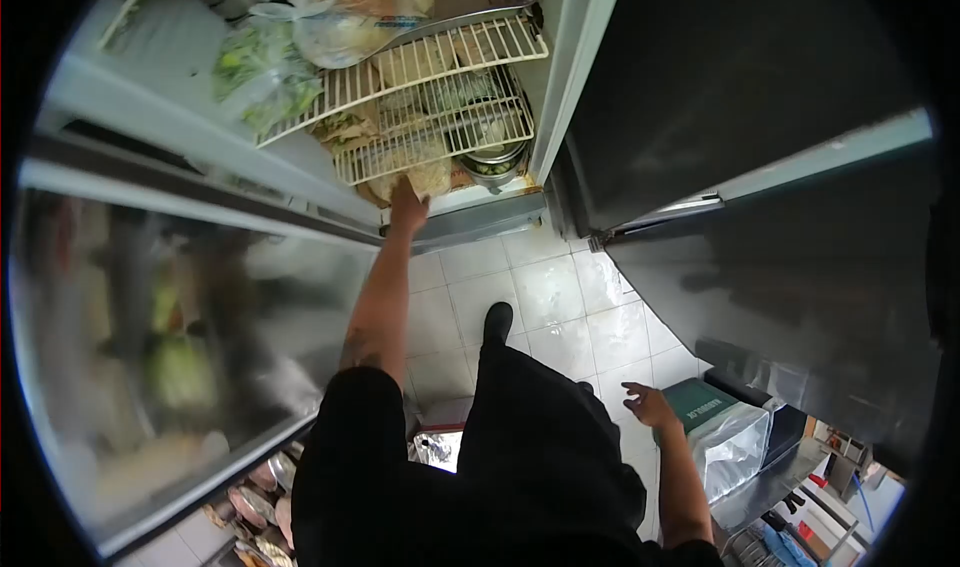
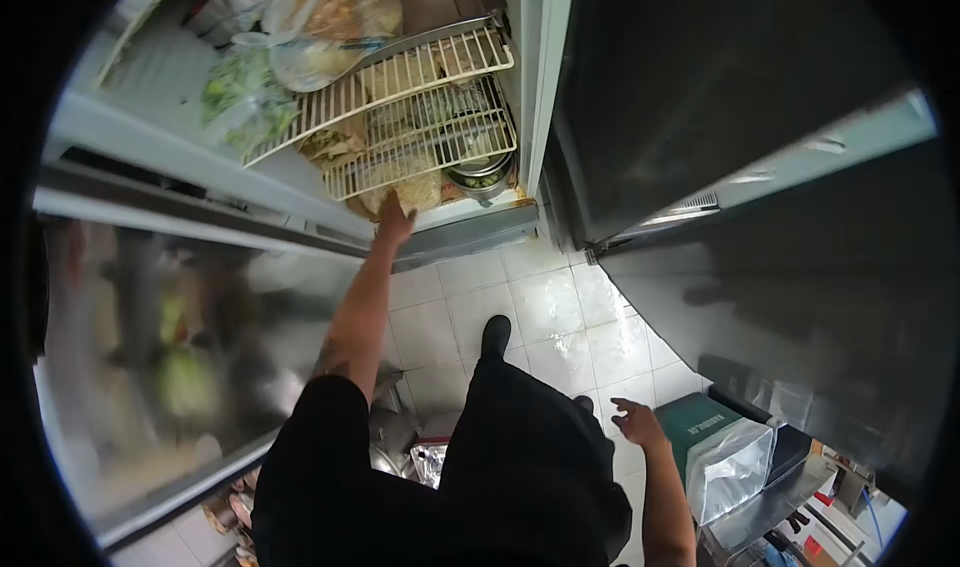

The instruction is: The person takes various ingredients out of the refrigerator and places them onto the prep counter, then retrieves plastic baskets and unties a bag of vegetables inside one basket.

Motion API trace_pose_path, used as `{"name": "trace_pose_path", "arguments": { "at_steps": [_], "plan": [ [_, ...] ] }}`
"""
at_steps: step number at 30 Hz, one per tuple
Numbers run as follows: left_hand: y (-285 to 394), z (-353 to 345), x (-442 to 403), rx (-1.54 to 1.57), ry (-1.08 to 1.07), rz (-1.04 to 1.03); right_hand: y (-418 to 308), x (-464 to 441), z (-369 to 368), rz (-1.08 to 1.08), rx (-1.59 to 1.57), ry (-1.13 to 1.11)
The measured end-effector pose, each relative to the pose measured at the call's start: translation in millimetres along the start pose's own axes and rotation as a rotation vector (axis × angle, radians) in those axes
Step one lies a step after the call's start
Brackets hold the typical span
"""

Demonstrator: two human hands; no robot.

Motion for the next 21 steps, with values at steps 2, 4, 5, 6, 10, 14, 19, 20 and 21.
{"name": "trace_pose_path", "arguments": {
  "at_steps": [2, 4, 5, 6, 10, 14, 19, 20, 21],
  "plan": [
    [-3.6, 34.1, -59.0, -0.122, -0.026, 0.046, -38.0, -4.7, 1.1, -0.082, -0.167, 0.025],
    [-15.0, 39.3, -100.3, -0.176, -0.332, 0.172, -27.8, -11.4, -12.0, -0.095, -0.191, 0.077],
    [-21.4, 31.5, -109.6, -0.237, -0.390, 0.196, -18.8, -12.4, -19.2, -0.111, -0.196, 0.069],
    [-19.4, 23.1, -108.1, -0.240, -0.407, 0.190, -13.4, -11.6, -25.6, -0.140, -0.201, 0.087],
    [-15.2, 21.3, -97.7, -0.429, -0.034, 0.168, -10.8, 5.9, -47.2, -0.265, -0.208, 0.076],
    [-29.0, 28.6, -105.0, -0.363, -0.144, 0.152, 5.2, 16.8, -70.6, -0.274, -0.326, 0.087],
    [-29.5, 29.7, -94.7, -0.356, -0.119, 0.137, 21.9, 26.1, -98.1, -0.258, -0.327, 0.102],
    [-29.6, 29.0, -94.6, -0.356, -0.117, 0.139, 25.0, 27.6, -103.0, -0.260, -0.316, 0.110],
    [-30.1, 29.0, -95.6, -0.353, -0.112, 0.138, 27.9, 29.1, -108.3, -0.264, -0.316, 0.105]
  ]
}}
Point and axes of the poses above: each hand's wrist, its own x-axis away from the middle knuckle, its own z-axis out of the back of the hand, y = z × x, the point moved 3 cm from there along -x, towards the middle knuckle, and after that the axes turned 13 degrees about -y, right-handed, at the moved point
